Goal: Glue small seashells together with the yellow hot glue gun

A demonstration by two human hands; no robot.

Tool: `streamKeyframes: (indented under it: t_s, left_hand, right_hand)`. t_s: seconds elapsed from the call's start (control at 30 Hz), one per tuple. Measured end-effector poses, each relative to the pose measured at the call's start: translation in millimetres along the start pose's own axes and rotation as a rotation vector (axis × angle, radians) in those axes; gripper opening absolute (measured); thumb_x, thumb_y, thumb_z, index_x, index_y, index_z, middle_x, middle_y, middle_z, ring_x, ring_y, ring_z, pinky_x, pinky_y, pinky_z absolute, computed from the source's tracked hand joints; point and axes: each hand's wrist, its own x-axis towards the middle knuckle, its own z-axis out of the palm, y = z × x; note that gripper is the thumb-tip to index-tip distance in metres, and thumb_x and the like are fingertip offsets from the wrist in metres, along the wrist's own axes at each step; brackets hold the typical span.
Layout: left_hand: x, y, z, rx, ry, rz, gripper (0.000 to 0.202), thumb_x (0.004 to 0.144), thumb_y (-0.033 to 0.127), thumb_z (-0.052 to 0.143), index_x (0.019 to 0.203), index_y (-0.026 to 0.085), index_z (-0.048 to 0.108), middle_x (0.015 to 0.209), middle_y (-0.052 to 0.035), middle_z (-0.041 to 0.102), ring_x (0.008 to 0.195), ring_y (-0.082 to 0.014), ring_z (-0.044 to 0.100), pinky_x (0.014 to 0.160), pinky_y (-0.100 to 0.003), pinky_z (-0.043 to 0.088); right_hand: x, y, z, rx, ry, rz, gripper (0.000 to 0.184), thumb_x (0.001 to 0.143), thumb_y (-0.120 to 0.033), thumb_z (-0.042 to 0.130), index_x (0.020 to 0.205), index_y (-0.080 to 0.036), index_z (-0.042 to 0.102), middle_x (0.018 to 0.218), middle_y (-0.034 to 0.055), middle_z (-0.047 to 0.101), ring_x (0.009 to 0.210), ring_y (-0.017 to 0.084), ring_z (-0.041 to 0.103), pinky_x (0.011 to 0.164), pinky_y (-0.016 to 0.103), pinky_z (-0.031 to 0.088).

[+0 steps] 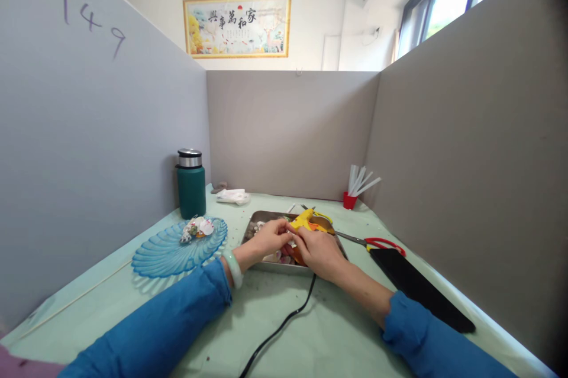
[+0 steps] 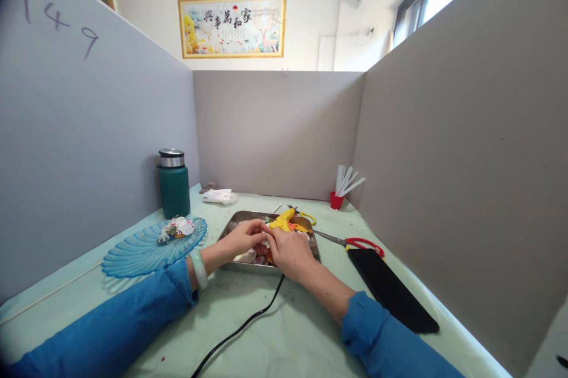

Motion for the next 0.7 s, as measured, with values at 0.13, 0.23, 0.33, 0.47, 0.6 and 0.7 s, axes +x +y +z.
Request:
streamKeyframes:
  t_s: [0.13, 0.23, 0.33, 0.47, 0.6, 0.7]
  left_hand:
    - [0.5, -2.6, -0.6, 0.025, -0.004, 0.002, 0.013, 0.072, 0.022, 0.051, 0.082, 0.014, 0.052, 0.065, -0.0007, 0.058, 0.055, -0.0132, 0.061, 0.051, -0.023, 0.048]
    - [1.0, -3.9, -1.2, 0.027, -0.015, -0.007, 0.013, 0.072, 0.021, 0.050, 0.083, 0.014, 0.052, 0.064, -0.0002, 0.057, 0.054, -0.0134, 0.060, 0.051, -0.025, 0.049]
    - [1.1, -3.7, -1.2, 0.038, -0.020, -0.004, 0.013, 0.072, 0.021, 0.050, 0.082, 0.014, 0.052, 0.064, -0.0005, 0.058, 0.054, -0.0135, 0.060, 0.051, -0.025, 0.049]
    - [0.0, -1.7, -0.4, 0.038, -0.027, -0.003, 0.013, 0.072, 0.021, 0.049, 0.083, 0.014, 0.052, 0.065, -0.0002, 0.057, 0.053, -0.0131, 0.060, 0.051, -0.025, 0.049]
    - [-0.9, -1.0, -0.2, 0.059, -0.037, -0.013, 0.013, 0.073, 0.021, 0.048, 0.083, 0.014, 0.052, 0.064, -0.0003, 0.056, 0.052, -0.0128, 0.059, 0.051, -0.025, 0.049]
    - [0.0, -2.7, -1.1, 0.106, -0.036, -0.001, 0.012, 0.072, 0.021, 0.048, 0.082, 0.014, 0.052, 0.065, -0.0006, 0.057, 0.054, -0.0127, 0.059, 0.052, -0.024, 0.048]
  right_hand:
    - [-0.1, 0.6, 1.8, -0.007, 0.007, 0.002, 0.044, 0.091, -0.044, 0.018, 0.093, -0.023, 0.057, 0.079, 0.0031, 0.064, 0.072, 0.017, 0.058, 0.058, 0.025, 0.028]
    - [-0.3, 1.3, 1.9, -0.016, 0.005, 0.000, 0.045, 0.091, -0.043, 0.017, 0.094, -0.024, 0.057, 0.079, 0.0034, 0.064, 0.072, 0.017, 0.058, 0.059, 0.025, 0.029]
    - [-0.6, 1.7, 1.6, -0.020, 0.016, -0.007, 0.044, 0.091, -0.043, 0.018, 0.096, -0.025, 0.057, 0.078, 0.0031, 0.065, 0.070, 0.017, 0.059, 0.058, 0.026, 0.028]
    - [-0.9, 1.2, 1.6, -0.011, 0.019, -0.015, 0.043, 0.091, -0.043, 0.019, 0.095, -0.025, 0.058, 0.078, 0.0027, 0.065, 0.070, 0.018, 0.059, 0.058, 0.026, 0.029]
    - [-0.8, 1.0, 1.8, -0.013, 0.014, -0.015, 0.043, 0.091, -0.042, 0.019, 0.095, -0.025, 0.058, 0.078, 0.0029, 0.065, 0.071, 0.018, 0.059, 0.059, 0.026, 0.030]
    - [-0.7, 1.2, 1.5, -0.012, 0.015, -0.025, 0.043, 0.091, -0.042, 0.020, 0.096, -0.025, 0.059, 0.079, 0.0028, 0.066, 0.071, 0.017, 0.059, 0.059, 0.026, 0.030]
